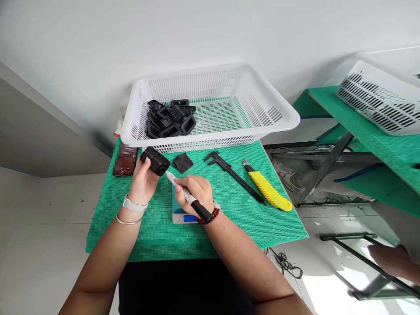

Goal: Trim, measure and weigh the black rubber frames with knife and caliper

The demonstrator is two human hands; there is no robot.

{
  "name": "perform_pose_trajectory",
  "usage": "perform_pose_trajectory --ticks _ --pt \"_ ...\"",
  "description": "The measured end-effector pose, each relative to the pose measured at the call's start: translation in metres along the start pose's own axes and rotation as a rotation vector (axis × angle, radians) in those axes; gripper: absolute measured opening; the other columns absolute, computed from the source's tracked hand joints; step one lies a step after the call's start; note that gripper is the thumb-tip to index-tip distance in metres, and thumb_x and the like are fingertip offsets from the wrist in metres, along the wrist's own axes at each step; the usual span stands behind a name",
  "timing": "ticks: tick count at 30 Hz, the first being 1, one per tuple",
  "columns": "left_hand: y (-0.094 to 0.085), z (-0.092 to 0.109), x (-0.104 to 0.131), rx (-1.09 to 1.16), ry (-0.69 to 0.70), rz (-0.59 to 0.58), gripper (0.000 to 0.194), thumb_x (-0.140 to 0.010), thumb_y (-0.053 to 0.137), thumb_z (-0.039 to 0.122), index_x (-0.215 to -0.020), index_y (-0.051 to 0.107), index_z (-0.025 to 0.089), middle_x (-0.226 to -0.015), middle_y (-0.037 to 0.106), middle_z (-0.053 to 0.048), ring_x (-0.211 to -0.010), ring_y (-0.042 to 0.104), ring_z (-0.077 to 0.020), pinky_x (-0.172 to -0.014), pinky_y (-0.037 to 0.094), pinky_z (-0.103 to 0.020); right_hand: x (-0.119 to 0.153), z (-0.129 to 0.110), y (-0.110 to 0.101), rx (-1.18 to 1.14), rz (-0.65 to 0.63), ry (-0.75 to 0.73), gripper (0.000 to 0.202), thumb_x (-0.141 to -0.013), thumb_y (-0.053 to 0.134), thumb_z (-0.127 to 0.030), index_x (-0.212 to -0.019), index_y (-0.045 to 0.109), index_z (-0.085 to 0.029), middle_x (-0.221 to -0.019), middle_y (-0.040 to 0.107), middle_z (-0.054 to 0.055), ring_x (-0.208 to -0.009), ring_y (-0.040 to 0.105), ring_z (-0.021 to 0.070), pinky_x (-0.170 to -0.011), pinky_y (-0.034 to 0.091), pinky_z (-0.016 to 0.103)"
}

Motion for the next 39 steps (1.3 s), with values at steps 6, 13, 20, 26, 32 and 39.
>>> perform_pose_trajectory --ticks 6,13,20,26,32,39 --pt "-0.001 -0.001 0.000 -0.028 0.006 -0.008 0.033 -0.081 0.075 0.039 -0.107 0.059 0.028 -0.116 0.067 -0.001 -0.116 0.062 -0.0191 -0.099 0.050 -0.036 -0.002 0.000 0.001 0.011 -0.028 -0.005 0.011 -0.091 0.051 -0.021 -0.083 0.057 -0.021 -0.065 0.066 0.001 -0.050 0.057 0.0113 -0.048 0.046 0.024" --pt "0.000 -0.002 -0.002 -0.055 0.043 -0.014 0.034 -0.081 0.073 0.040 -0.109 0.058 0.028 -0.125 0.065 -0.003 -0.124 0.059 -0.0201 -0.102 0.050 -0.036 -0.003 0.000 -0.003 0.032 -0.004 -0.014 0.015 -0.087 0.052 -0.015 -0.074 0.052 -0.021 -0.054 0.059 -0.002 -0.044 0.050 0.0108 -0.045 0.039 0.025" --pt "0.004 0.003 0.002 -0.069 0.017 -0.061 0.045 -0.083 0.069 0.048 -0.121 0.047 0.039 -0.134 0.059 -0.001 -0.115 0.064 -0.0220 -0.088 0.058 -0.041 -0.002 0.003 -0.007 0.072 0.075 0.034 0.013 -0.087 0.054 -0.015 -0.076 0.055 -0.021 -0.059 0.064 -0.001 -0.046 0.053 0.0099 -0.045 0.041 0.023" --pt "0.000 0.000 0.002 -0.248 -0.012 -0.030 0.055 -0.076 0.076 0.050 -0.119 0.045 0.034 -0.097 0.069 -0.001 -0.081 0.069 -0.0185 -0.062 0.055 -0.030 -0.001 0.004 -0.010 0.133 0.138 0.027 0.011 -0.090 0.053 -0.019 -0.081 0.058 -0.021 -0.061 0.065 0.000 -0.046 0.053 0.0112 -0.045 0.041 0.025" --pt "-0.004 -0.002 0.001 -0.608 0.094 -0.032 0.048 -0.065 0.085 0.045 -0.097 0.058 0.023 -0.070 0.064 0.001 -0.062 0.059 -0.0143 -0.057 0.044 -0.027 0.002 0.005 -0.012 0.151 0.217 0.091 0.016 -0.095 0.050 -0.031 -0.091 0.062 -0.021 -0.063 0.063 0.000 -0.049 0.055 0.0128 -0.044 0.040 0.026" --pt "0.000 -0.001 0.003 -0.771 0.251 -0.097 0.042 -0.064 0.087 0.039 -0.097 0.068 0.021 -0.105 0.071 -0.008 -0.101 0.065 -0.0264 -0.090 0.049 -0.041 0.002 0.000 -0.012 0.139 0.123 0.095 0.018 -0.097 0.049 -0.032 -0.090 0.062 -0.021 -0.065 0.064 0.000 -0.050 0.056 0.0110 -0.046 0.041 0.024"
Point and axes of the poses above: each hand's wrist, its own x-axis away from the middle knuckle, its own y-axis out of the palm, z = x × y, the point moved 1 cm from there along -x, towards the middle knuckle
